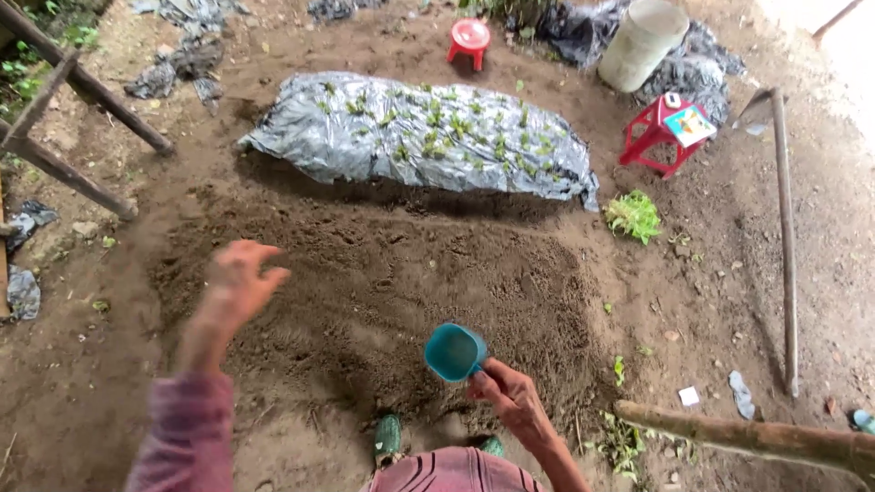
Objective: The person stands in a garden and uses a small blue cup to scoop seeds. They repeatedly take seeds from the cup with their right hand and scatter them by hand onto a prepared bed of loose soil.
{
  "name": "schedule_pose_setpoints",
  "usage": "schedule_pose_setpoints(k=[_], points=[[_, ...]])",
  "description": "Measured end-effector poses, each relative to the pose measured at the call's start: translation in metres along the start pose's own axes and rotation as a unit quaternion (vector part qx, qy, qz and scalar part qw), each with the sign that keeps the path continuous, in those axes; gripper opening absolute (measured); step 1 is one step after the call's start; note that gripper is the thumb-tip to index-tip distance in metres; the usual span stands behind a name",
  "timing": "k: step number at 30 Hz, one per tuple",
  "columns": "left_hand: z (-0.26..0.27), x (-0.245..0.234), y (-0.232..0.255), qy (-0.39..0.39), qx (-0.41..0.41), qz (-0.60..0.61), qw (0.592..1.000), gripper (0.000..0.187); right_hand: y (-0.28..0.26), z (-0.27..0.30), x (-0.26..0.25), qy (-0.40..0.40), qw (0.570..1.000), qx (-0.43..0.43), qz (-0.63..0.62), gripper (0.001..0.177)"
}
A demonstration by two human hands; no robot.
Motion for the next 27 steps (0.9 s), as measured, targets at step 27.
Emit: schedule_pose_setpoints(k=[27], points=[[0.159,0.090,0.232,-0.371,0.272,0.125,0.879,0.023,-0.028,0.000,0.033,-0.031,0.970,-0.159,0.183,0.033]])
Point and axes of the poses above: each hand's wrist, its own z-axis away from the middle knuckle, its own x-axis out of the palm, y = z × x, the point moved 6 cm from there along -z, towards the middle knuckle, and after that the axes turned 4 degrees about z, right-handed, at the moved point
